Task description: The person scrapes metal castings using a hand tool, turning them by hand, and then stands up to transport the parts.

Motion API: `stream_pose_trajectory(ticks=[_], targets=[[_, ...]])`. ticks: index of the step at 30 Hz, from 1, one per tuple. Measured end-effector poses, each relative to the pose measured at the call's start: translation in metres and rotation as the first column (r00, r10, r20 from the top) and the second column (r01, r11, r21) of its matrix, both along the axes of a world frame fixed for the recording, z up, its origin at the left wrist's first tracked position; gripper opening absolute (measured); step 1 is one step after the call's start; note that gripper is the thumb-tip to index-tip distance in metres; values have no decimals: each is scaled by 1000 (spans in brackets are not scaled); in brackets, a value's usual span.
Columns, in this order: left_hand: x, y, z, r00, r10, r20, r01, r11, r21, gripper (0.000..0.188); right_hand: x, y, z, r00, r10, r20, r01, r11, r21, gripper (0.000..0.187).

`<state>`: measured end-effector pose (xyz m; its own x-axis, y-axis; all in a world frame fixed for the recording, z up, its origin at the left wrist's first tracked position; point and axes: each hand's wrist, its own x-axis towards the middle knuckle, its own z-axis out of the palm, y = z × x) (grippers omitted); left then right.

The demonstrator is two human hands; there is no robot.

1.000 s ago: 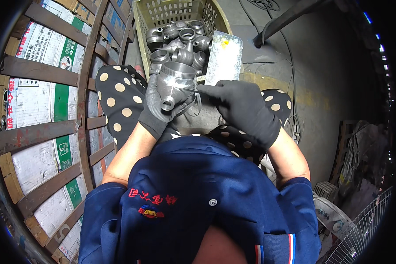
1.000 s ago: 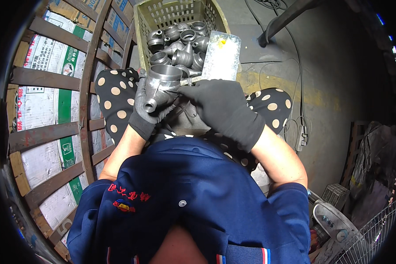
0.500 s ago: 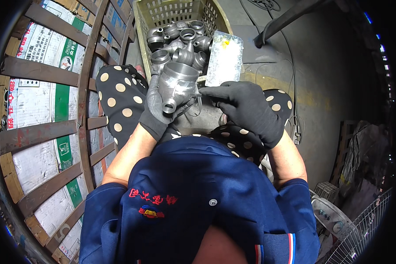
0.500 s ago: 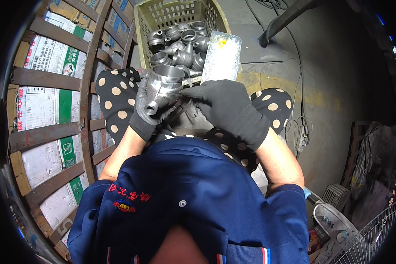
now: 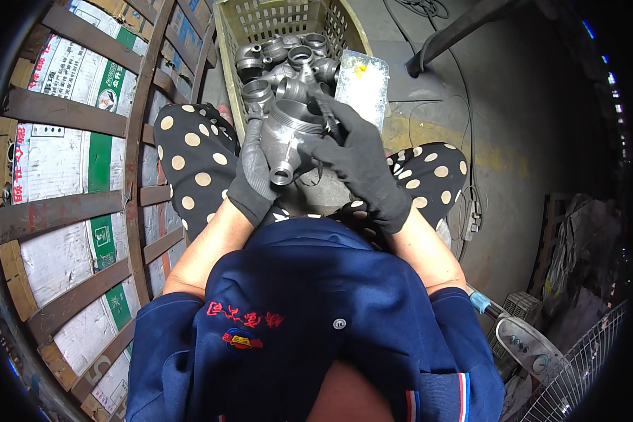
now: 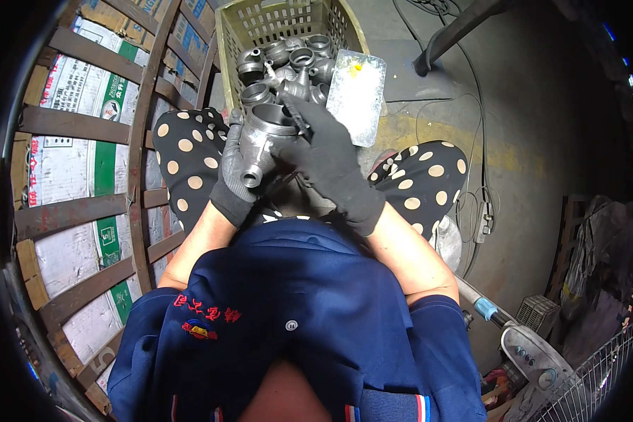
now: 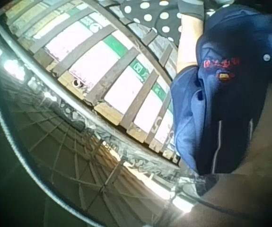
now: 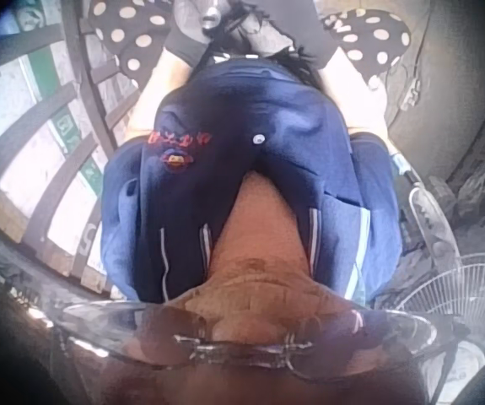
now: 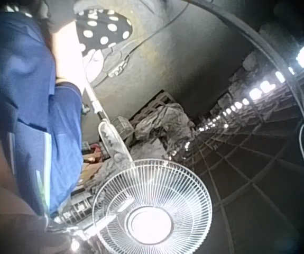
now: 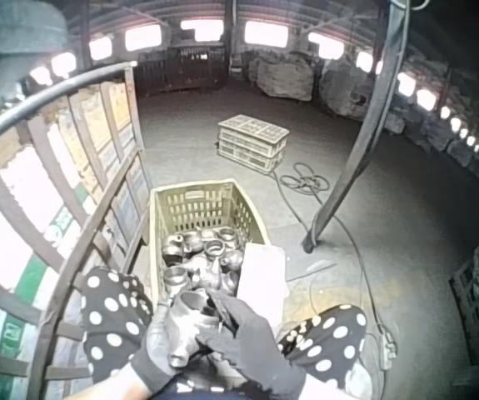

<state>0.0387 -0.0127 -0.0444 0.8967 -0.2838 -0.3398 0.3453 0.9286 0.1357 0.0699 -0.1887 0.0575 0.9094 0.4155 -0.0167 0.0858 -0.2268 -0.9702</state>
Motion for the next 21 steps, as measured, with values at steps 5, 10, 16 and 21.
stream_pose_trajectory(ticks=[5,10,16,21], targets=[[3,-1,-10,996,88,19,-87,995,-46,61,-2,9,-13,996,8,92,-9,1000,10,54],[-1,-4,3,994,105,20,-106,991,84,57,0,3,5,984,160,-79,-173,964,-204,48],[3,-14,20,1000,29,5,-28,992,-121,61,-8,3,-10,996,94,-8,-90,971,220,52],[-7,-9,27,1000,-21,0,21,1000,0,63,-8,-2,-15,981,44,187,-56,997,58,53]])
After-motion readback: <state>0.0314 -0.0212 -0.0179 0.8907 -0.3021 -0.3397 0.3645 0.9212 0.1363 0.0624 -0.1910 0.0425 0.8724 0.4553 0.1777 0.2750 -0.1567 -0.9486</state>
